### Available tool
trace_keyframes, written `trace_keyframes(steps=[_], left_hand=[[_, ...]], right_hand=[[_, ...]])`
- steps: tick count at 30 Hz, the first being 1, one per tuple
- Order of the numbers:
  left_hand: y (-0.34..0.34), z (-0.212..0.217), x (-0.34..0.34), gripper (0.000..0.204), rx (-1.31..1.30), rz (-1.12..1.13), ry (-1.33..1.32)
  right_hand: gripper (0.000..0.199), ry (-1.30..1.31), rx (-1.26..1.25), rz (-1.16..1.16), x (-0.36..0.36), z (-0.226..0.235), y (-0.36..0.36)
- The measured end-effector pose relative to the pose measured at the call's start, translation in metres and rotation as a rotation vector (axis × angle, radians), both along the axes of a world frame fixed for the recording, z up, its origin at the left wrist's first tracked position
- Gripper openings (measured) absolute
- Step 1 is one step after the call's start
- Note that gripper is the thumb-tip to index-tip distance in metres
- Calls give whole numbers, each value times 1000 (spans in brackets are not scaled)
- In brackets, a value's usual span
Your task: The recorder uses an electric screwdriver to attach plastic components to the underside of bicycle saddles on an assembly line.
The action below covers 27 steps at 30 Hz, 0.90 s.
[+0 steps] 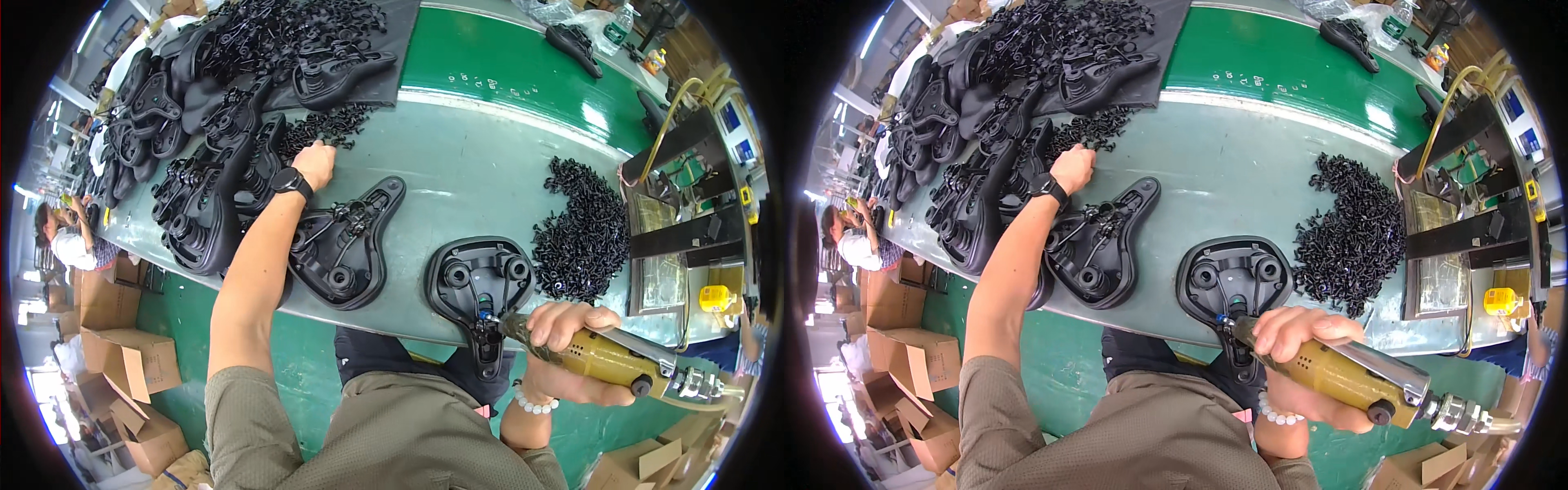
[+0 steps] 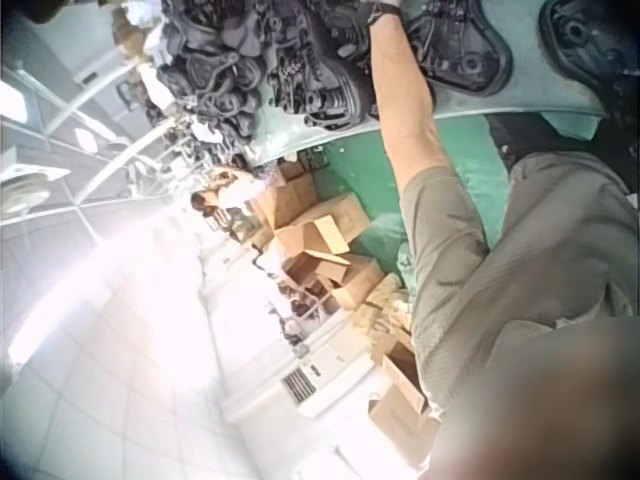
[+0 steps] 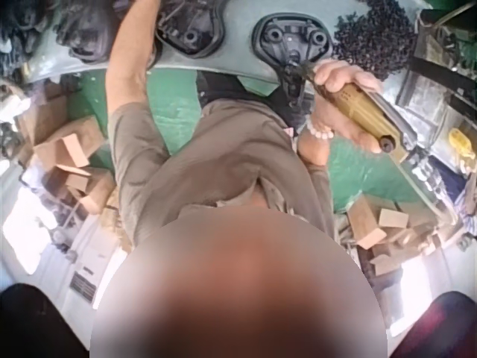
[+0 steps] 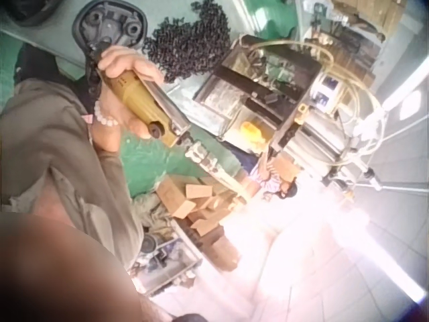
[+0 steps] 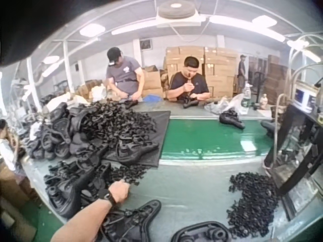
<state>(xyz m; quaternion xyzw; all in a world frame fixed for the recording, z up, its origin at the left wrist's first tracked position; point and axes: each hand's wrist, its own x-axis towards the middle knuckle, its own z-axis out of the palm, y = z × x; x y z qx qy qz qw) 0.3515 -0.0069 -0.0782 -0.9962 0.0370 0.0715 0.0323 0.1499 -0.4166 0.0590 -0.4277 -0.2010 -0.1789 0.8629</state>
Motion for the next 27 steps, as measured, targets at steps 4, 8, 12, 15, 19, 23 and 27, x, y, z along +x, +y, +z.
trace_keyframes(steps=[4, 8, 12, 15, 19, 23, 27], left_hand=[[-13, 8, -6, 19, 114, -112, -103], [-9, 35, -17, 22, -40, 2, -111], [-79, 84, -59, 26, -1106, 178, -263], [-171, 109, -133, 24, -1872, 333, 133], [-232, 86, -199, 18, -2395, 511, 577], [-256, 82, -212, 15, -2554, 496, 621], [-256, 68, -209, 17, -2554, 460, 730]], right_hand=[[93, -2, 12, 22, 0, 0, -3], [92, -49, 14, 39, -4, 6, -6], [92, -127, 23, -14, -8, 7, -11], [92, -203, 47, -171, -6, 6, -6], [88, -257, 21, -134, -4, 5, -1], [94, -207, 56, -136, -2, 2, 3], [94, -156, 53, -148, -5, 1, -4]])
